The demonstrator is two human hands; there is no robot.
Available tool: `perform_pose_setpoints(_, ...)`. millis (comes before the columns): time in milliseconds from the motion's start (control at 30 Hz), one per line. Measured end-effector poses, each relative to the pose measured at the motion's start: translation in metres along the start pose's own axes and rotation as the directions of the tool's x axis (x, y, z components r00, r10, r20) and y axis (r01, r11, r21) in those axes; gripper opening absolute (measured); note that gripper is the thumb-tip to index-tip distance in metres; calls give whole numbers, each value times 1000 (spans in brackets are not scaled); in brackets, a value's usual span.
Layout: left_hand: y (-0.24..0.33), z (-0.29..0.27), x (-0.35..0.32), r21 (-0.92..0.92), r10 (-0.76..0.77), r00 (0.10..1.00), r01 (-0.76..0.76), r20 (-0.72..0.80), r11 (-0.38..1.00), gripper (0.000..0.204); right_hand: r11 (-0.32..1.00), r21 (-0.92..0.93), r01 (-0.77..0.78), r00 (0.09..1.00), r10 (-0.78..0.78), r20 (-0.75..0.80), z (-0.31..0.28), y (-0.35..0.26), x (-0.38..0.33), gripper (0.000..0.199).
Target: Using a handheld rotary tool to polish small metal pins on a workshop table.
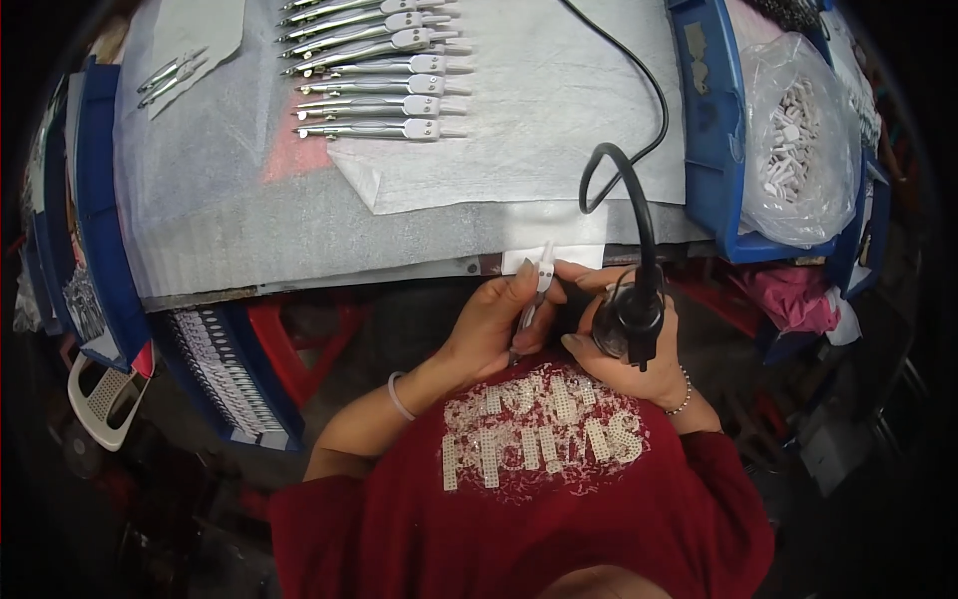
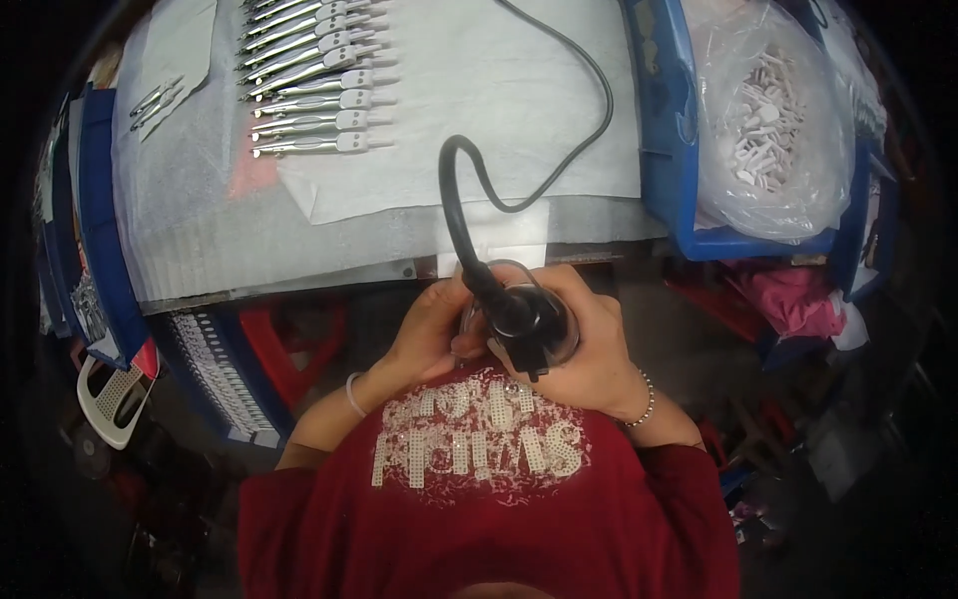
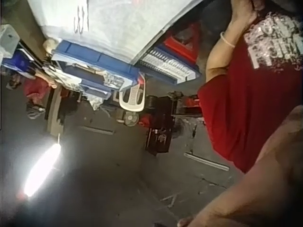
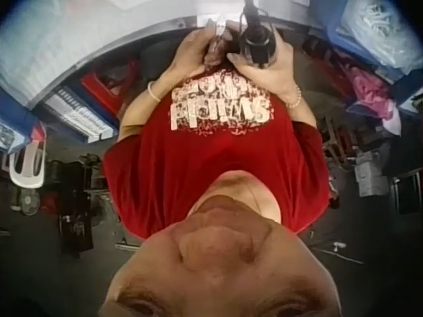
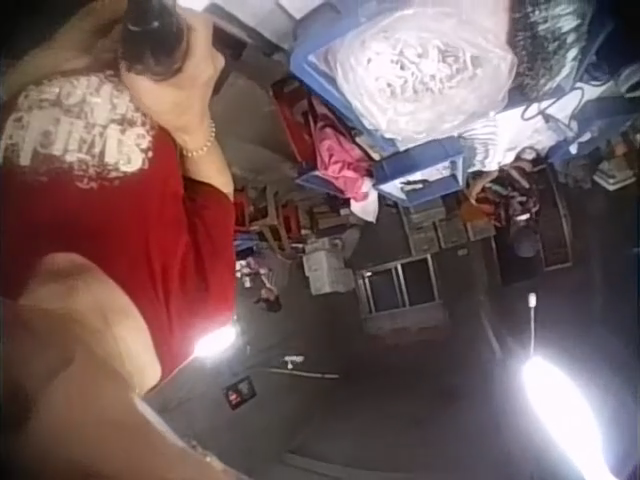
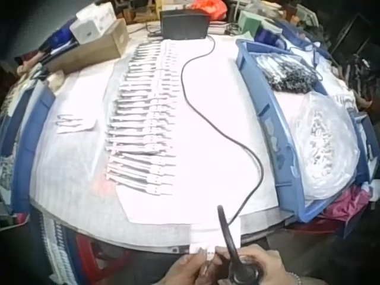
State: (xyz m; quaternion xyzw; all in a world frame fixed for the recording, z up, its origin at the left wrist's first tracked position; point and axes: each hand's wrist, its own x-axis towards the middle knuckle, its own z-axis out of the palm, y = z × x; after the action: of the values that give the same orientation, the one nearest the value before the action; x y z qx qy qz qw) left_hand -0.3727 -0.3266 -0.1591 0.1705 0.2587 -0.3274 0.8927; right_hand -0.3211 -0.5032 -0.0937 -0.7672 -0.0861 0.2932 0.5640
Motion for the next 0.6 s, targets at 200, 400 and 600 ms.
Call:
perform_pose_setpoints(200, -5, -4, 0, 7, 59, 998, -59, -3, 998, 39, 982, -144, 120, 992, -114, 52, 1, -8, 8, 50)
perform_pose_setpoints(400, -9, -11, 5, -82, 89, 993, -82, 79, 993, 36, 985, -172, -2, 1000, -2, -21, 5, -6, 6, 46)
perform_pose_setpoints(600, 0, 3, 0, 79, 106, 993, -102, -44, 992, 41, 972, -219, 84, 996, -83, 15, 6, -11, 11, 45)
